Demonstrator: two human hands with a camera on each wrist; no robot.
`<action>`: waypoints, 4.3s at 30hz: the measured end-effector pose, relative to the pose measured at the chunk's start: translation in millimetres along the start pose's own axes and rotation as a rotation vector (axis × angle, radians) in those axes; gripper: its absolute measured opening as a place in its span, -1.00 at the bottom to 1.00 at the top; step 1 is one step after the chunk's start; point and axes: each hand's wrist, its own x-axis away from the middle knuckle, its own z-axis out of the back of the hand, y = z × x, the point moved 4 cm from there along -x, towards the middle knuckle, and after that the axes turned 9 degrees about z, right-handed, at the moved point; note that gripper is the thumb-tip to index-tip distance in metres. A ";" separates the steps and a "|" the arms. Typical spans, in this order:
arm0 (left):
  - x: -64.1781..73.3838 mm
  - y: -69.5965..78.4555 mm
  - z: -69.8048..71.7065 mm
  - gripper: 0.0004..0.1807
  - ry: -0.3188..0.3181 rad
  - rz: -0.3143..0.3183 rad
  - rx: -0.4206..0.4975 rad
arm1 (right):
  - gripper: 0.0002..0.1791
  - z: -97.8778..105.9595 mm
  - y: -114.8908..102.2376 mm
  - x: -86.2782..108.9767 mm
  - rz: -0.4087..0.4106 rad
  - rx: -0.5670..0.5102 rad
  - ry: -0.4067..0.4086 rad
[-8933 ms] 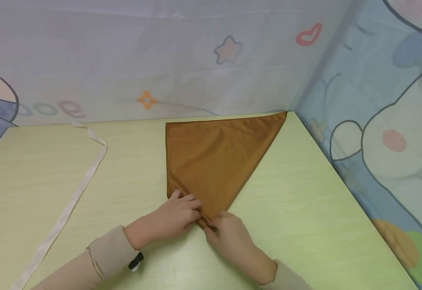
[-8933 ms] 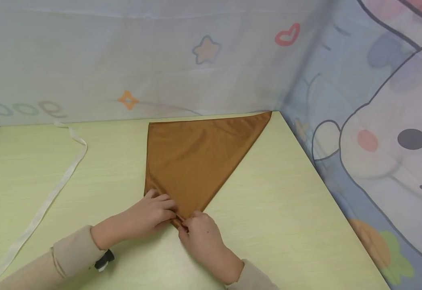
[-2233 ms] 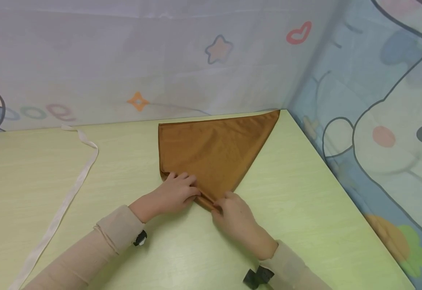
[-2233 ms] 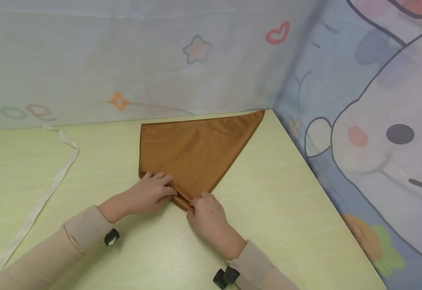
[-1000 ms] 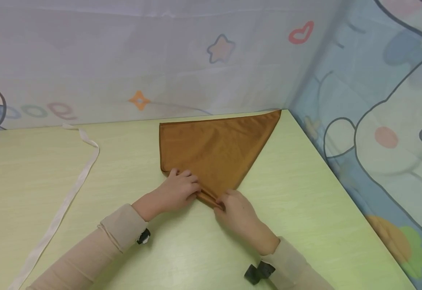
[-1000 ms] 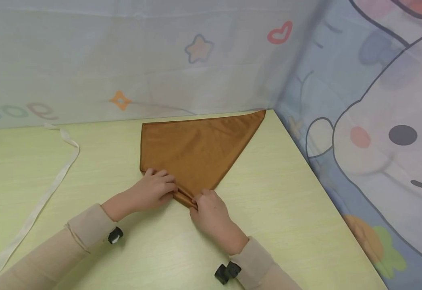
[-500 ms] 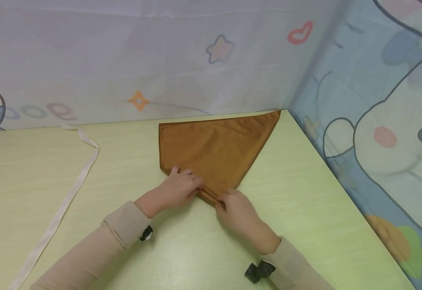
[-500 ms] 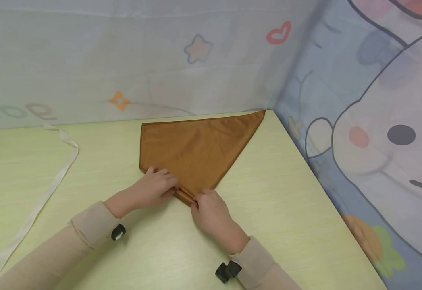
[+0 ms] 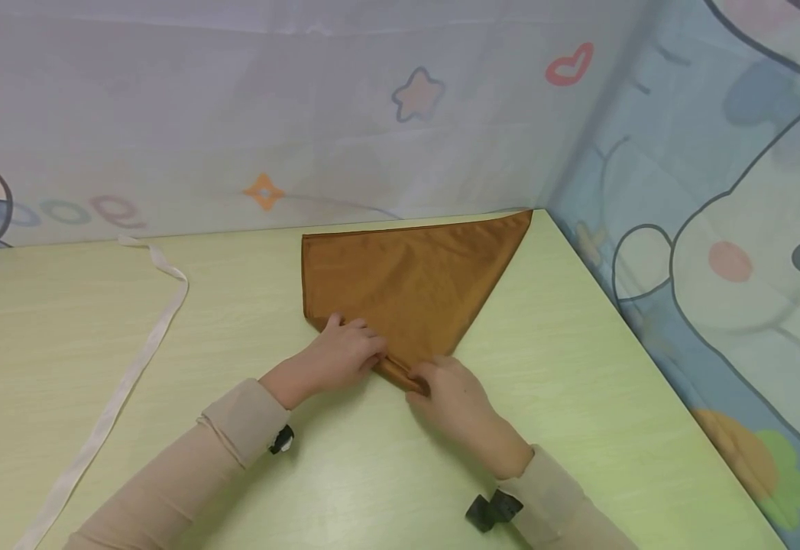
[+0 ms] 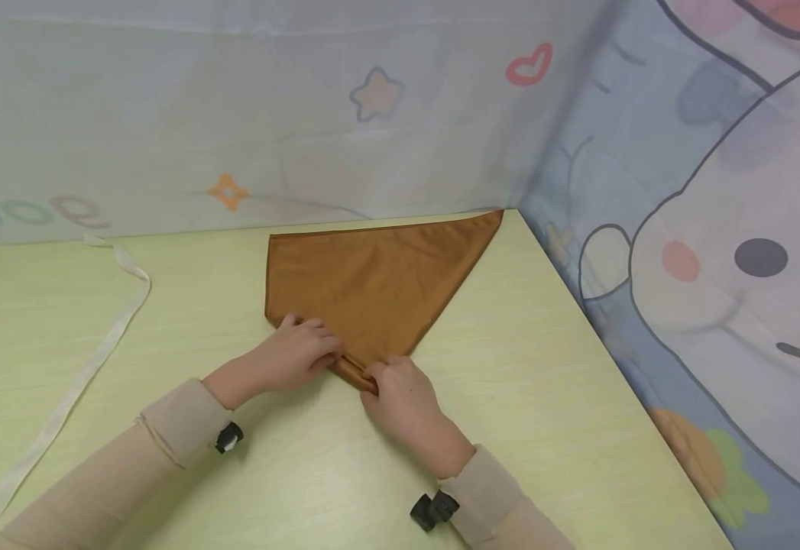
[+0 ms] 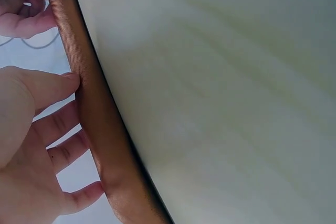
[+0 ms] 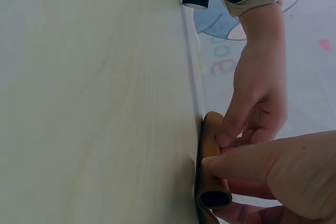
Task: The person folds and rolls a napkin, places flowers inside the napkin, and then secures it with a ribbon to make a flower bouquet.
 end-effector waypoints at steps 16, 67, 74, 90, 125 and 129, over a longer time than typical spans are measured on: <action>-0.4 -4.8 -3.1 -0.80 -0.014 -0.040 0.002 | -0.83 -1.0 6.8 -4.0 0.035 0.027 0.034; -18.9 -12.7 -9.4 -0.93 -0.121 0.041 0.123 | -0.84 2.0 15.7 -12.6 0.017 0.054 -0.009; -18.4 -12.9 -9.5 -0.86 -0.153 0.064 0.135 | -0.73 3.7 16.2 -12.3 0.005 0.071 -0.030; -19.0 -11.1 -6.3 -0.90 -0.082 0.030 0.063 | -0.81 7.0 16.6 -16.3 0.067 0.097 0.004; -37.1 -13.7 -9.4 -0.87 -0.175 0.110 0.041 | -0.90 10.4 22.5 -19.0 0.039 0.066 0.036; -37.2 -13.7 -8.9 -0.93 -0.166 0.116 0.075 | -0.86 10.7 23.2 -18.6 0.058 0.082 0.048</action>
